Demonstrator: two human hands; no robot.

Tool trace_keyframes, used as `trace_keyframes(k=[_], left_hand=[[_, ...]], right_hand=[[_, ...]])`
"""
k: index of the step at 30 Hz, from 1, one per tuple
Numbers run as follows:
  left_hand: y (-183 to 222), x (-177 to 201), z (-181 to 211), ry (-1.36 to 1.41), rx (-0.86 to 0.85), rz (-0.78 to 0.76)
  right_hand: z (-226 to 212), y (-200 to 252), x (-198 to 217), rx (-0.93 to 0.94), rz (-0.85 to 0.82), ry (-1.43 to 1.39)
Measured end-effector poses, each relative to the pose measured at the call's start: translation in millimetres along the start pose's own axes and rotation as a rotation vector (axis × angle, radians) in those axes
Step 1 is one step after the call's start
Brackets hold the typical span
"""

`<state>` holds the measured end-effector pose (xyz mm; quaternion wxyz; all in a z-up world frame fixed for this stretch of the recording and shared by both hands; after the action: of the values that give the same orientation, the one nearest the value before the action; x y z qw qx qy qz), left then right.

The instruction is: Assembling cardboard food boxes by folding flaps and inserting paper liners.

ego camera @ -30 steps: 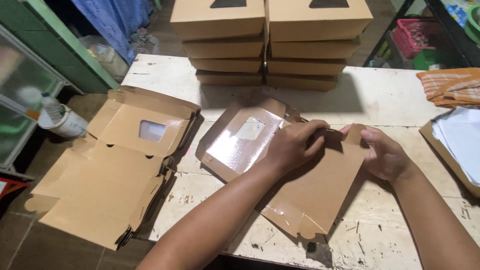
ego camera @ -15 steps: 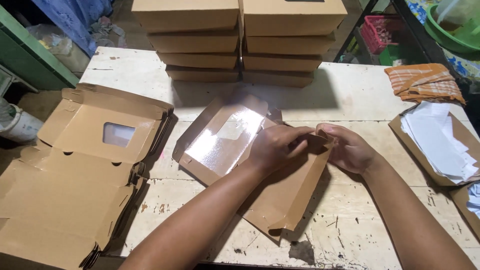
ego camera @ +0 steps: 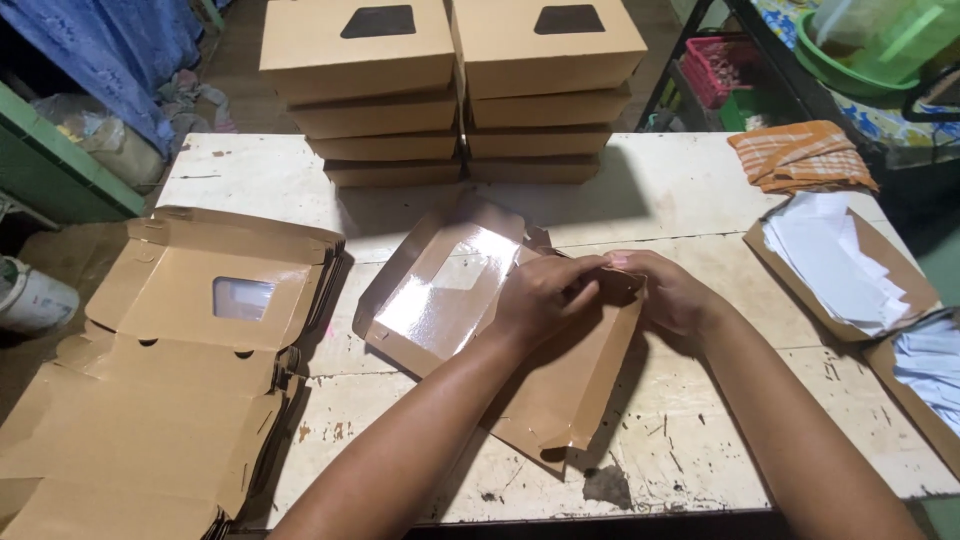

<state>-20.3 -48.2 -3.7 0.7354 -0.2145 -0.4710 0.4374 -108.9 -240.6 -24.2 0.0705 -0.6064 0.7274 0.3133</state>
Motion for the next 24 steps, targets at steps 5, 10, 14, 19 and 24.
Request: trace_keyframes(k=[5, 10, 14, 19, 24], left_hand=[[0.4, 1.8, -1.4, 0.057, -0.003, 0.001], [0.1, 4.4, 1.3, 0.080, 0.009, 0.037], [-3.9, 11.9, 6.0, 0.089, 0.008, 0.052], [-4.0, 8.7, 5.4, 0.092, 0.021, 0.030], [-4.8, 5.6, 0.1, 0.092, 0.100, 0.047]], right_hand=[[1.7, 2.6, -23.6, -0.010, 0.049, -0.005], [-13.4, 13.1, -66.5, 0.047, 0.038, -0.023], [-19.2, 20.0, -76.9, 0.071, 0.004, 0.039], [-18.5, 15.1, -68.2, 0.081, -0.037, 0.036], [6.9, -10.1, -28.7, 0.194, 0.006, -0.020]])
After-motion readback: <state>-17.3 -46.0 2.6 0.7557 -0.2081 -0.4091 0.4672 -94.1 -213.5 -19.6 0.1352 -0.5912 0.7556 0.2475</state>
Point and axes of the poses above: each hand's wrist, its own y-axis away from the middle knuckle, its own x-axis out of the back of the hand, z = x × y, the point moved 2 cm from there along -y, towards the middle knuckle, and after that the axes turned 12 degrees about -y, right-handed, at the moved point
